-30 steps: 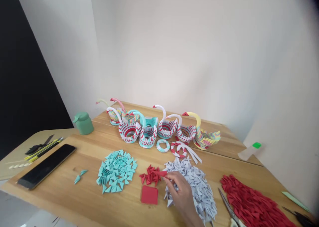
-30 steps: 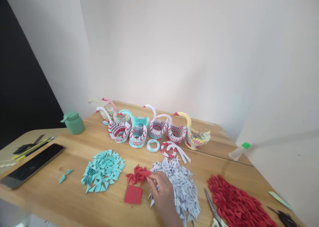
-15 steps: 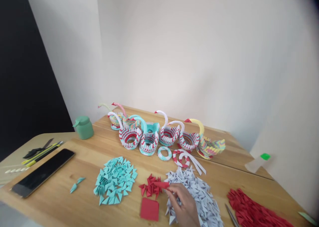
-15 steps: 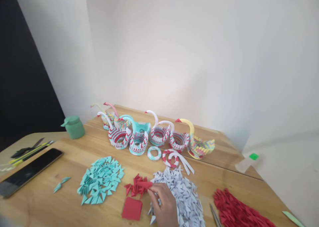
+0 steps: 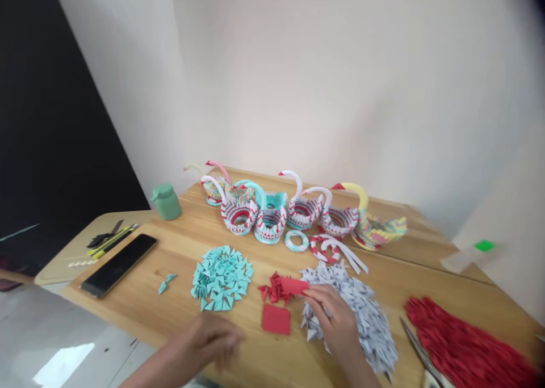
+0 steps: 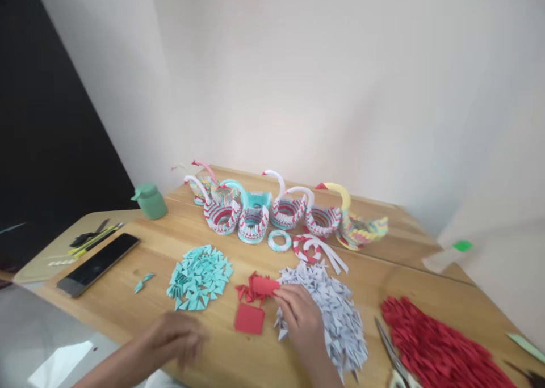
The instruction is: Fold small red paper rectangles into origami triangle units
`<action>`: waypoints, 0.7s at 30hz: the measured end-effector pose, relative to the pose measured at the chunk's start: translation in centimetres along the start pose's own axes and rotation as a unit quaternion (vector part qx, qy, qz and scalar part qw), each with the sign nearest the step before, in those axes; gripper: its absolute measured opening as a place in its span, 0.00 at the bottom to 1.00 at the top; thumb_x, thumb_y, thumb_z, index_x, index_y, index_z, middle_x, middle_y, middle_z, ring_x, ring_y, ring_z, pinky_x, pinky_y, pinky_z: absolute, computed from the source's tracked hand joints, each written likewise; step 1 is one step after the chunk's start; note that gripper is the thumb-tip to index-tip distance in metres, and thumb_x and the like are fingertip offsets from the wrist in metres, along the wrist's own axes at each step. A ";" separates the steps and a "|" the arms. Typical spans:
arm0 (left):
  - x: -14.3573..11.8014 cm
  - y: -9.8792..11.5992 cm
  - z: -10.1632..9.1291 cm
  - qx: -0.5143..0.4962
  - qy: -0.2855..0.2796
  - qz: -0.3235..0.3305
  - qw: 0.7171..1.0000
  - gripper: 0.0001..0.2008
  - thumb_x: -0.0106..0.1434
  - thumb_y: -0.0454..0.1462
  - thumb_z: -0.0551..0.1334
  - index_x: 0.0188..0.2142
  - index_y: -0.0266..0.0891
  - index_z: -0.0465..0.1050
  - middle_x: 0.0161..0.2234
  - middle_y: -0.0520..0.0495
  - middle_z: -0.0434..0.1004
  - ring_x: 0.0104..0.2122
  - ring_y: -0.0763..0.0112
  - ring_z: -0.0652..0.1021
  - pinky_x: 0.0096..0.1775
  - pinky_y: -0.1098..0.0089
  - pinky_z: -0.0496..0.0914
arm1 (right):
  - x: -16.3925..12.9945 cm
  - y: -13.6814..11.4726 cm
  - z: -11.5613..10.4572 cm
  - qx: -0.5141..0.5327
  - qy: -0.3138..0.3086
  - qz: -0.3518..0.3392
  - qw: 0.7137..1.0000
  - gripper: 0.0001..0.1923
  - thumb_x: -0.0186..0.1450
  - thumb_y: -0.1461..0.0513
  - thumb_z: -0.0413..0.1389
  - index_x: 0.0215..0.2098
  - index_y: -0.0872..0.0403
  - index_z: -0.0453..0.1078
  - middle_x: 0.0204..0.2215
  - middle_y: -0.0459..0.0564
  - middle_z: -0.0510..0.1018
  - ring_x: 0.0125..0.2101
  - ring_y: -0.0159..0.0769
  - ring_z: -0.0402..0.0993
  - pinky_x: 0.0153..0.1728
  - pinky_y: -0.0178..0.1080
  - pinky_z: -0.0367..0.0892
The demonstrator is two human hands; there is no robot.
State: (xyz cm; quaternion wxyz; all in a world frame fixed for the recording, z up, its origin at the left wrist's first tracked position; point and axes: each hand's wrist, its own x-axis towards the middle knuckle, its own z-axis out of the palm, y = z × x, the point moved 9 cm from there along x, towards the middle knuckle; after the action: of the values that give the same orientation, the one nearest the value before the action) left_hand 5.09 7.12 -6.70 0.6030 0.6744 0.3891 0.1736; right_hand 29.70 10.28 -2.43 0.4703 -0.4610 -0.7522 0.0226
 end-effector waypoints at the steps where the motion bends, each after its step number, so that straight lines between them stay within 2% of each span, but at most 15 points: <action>1: 1.8 0.4 -0.2 0.008 0.016 0.013 1.000 0.14 0.66 0.43 0.55 0.39 0.39 0.77 0.33 0.47 0.77 0.31 0.69 0.75 0.34 0.70 0.69 | 0.1 -0.1 0.0 0.007 -0.001 -0.001 1.000 0.07 0.66 0.62 0.53 0.36 0.51 0.75 0.31 0.51 0.80 0.33 0.40 0.77 0.34 0.40 0.72; 3: 6.0 1.7 -0.6 0.026 0.075 0.056 0.995 0.15 0.62 0.43 0.59 0.44 0.40 0.76 0.33 0.48 0.77 0.29 0.69 0.74 0.32 0.72 0.68 | 0.2 -0.5 0.0 0.020 0.002 -0.001 1.000 0.07 0.66 0.64 0.54 0.36 0.51 0.74 0.31 0.51 0.79 0.33 0.39 0.76 0.34 0.40 0.72; 5: 10.2 2.8 -0.2 0.010 0.111 0.083 0.990 0.28 0.54 0.41 0.66 0.55 0.40 0.68 0.37 0.46 0.77 0.34 0.67 0.74 0.35 0.72 0.68 | 0.4 -0.9 0.0 0.026 0.003 -0.008 1.000 0.07 0.66 0.66 0.54 0.38 0.51 0.74 0.31 0.50 0.79 0.33 0.38 0.75 0.34 0.40 0.71; 7: 13.6 3.2 1.1 -0.072 0.078 0.076 0.992 0.37 0.51 0.43 0.68 0.60 0.38 0.61 0.34 0.47 0.77 0.31 0.68 0.75 0.32 0.71 0.69 | 0.7 -1.4 -0.1 0.024 0.002 -0.016 1.000 0.07 0.65 0.66 0.54 0.38 0.51 0.74 0.31 0.50 0.79 0.33 0.38 0.75 0.34 0.40 0.70; 9: 15.6 3.3 2.3 -0.142 0.017 0.056 0.988 0.37 0.51 0.47 0.67 0.57 0.34 0.64 0.29 0.47 0.77 0.26 0.69 0.75 0.28 0.72 0.68 | 1.0 -1.9 -0.4 0.018 0.005 -0.022 1.000 0.07 0.65 0.67 0.55 0.38 0.51 0.74 0.30 0.50 0.79 0.32 0.38 0.74 0.33 0.40 0.70; 12: 16.6 3.5 2.6 -0.216 -0.027 0.039 0.975 0.32 0.57 0.54 0.59 0.51 0.31 0.69 0.24 0.44 0.78 0.22 0.69 0.76 0.24 0.73 0.67 | 1.4 -2.1 -1.1 0.012 0.013 -0.024 1.000 0.07 0.65 0.67 0.54 0.38 0.51 0.74 0.29 0.50 0.79 0.32 0.37 0.74 0.33 0.39 0.70; 14: 16.8 3.7 2.3 -0.239 -0.023 0.037 0.970 0.29 0.55 0.53 0.63 0.46 0.31 0.72 0.24 0.44 0.78 0.22 0.70 0.77 0.24 0.74 0.68 | 1.7 -2.1 -1.4 0.009 0.008 -0.016 1.000 0.08 0.65 0.66 0.54 0.37 0.51 0.74 0.30 0.50 0.79 0.33 0.37 0.74 0.33 0.39 0.70; 17: 17.2 3.8 2.0 -0.235 0.012 0.047 0.971 0.24 0.46 0.50 0.70 0.35 0.32 0.73 0.21 0.47 0.77 0.20 0.72 0.76 0.24 0.74 0.68 | 2.1 -1.4 -1.2 0.015 -0.013 0.032 0.999 0.07 0.64 0.65 0.55 0.35 0.51 0.75 0.33 0.51 0.79 0.35 0.37 0.74 0.37 0.40 0.70; 19: 17.4 4.1 1.9 -0.222 0.046 0.066 0.972 0.23 0.45 0.51 0.69 0.30 0.33 0.73 0.19 0.48 0.77 0.19 0.73 0.75 0.24 0.74 0.68 | 2.2 -0.4 -0.8 0.042 -0.023 0.087 0.995 0.06 0.64 0.64 0.55 0.32 0.52 0.74 0.34 0.51 0.79 0.36 0.38 0.75 0.38 0.39 0.69; 21: 17.3 4.2 1.8 -0.207 0.070 0.086 0.972 0.22 0.47 0.51 0.68 0.30 0.33 0.73 0.20 0.48 0.77 0.19 0.73 0.74 0.24 0.74 0.68 | 2.1 0.8 -0.3 0.082 -0.019 0.148 0.985 0.06 0.63 0.62 0.55 0.30 0.53 0.73 0.32 0.51 0.79 0.35 0.38 0.75 0.37 0.38 0.69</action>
State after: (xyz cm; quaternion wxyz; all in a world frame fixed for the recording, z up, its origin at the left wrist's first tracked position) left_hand 18.74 18.75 -7.16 0.6837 0.5520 0.3266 0.3481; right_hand 30.21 12.11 -1.24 0.4836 -0.5264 -0.6801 0.1628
